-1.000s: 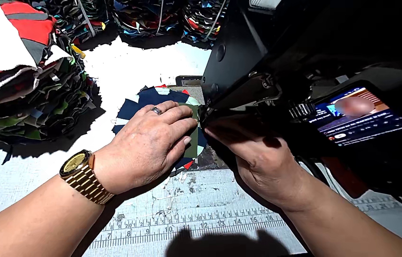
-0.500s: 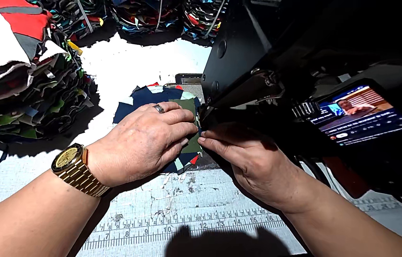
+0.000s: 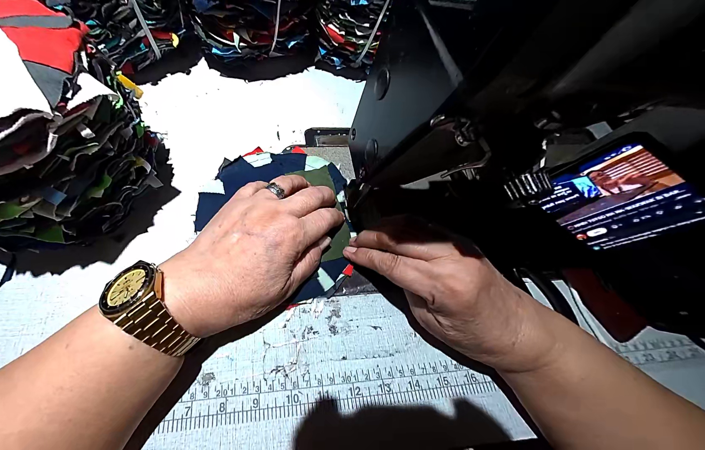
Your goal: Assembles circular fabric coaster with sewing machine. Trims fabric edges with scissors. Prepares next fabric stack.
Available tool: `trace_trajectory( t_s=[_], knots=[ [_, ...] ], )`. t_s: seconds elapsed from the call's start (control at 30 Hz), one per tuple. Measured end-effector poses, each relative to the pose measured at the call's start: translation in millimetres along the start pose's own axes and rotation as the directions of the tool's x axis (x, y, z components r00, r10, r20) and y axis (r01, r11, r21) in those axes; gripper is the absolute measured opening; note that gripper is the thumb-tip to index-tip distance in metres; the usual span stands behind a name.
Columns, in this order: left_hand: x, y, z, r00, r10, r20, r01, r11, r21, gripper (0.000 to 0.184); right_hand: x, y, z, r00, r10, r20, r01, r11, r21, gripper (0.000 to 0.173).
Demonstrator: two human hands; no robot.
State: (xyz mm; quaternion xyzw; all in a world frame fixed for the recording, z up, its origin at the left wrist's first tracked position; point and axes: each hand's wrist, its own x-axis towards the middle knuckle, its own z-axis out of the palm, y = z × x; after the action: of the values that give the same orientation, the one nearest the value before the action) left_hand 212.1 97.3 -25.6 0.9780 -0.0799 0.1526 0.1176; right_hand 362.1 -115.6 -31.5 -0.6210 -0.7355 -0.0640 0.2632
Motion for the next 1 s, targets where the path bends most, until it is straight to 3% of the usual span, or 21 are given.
trace_trajectory(
  t_s=[0.47, 0.6, 0.7, 0.9, 1.0],
  knots=[
    [0, 6, 3, 0.994, -0.101, -0.031, 0.103, 0.994, 0.043, 0.047, 1, 3, -1, 0.997, 0.069, -0.034, -0.070, 0.997, -0.030, 0.028],
    [-1, -4, -10, 0.994, 0.020, -0.109, -0.022, 1.000, -0.017, 0.040, 1, 3, 0, 0.998, 0.055, -0.033, -0.056, 0.998, -0.021, 0.027],
    [-2, -16, -9, 0.991, 0.120, -0.052, -0.126, 0.985, -0.118, 0.038, 2, 4, 0, 0.998, 0.054, -0.033, -0.055, 0.998, -0.016, 0.027],
    [-1, -16, -6, 0.995, 0.096, 0.013, -0.094, 0.988, -0.123, 0.038, 4, 4, -2, 0.995, 0.098, -0.030, -0.100, 0.992, -0.071, 0.027],
    [-1, -10, -5, 0.996, 0.085, 0.022, -0.082, 0.992, -0.096, 0.037, 3, 1, -3, 0.992, 0.067, -0.104, -0.070, 0.997, -0.026, 0.027]
  ],
)
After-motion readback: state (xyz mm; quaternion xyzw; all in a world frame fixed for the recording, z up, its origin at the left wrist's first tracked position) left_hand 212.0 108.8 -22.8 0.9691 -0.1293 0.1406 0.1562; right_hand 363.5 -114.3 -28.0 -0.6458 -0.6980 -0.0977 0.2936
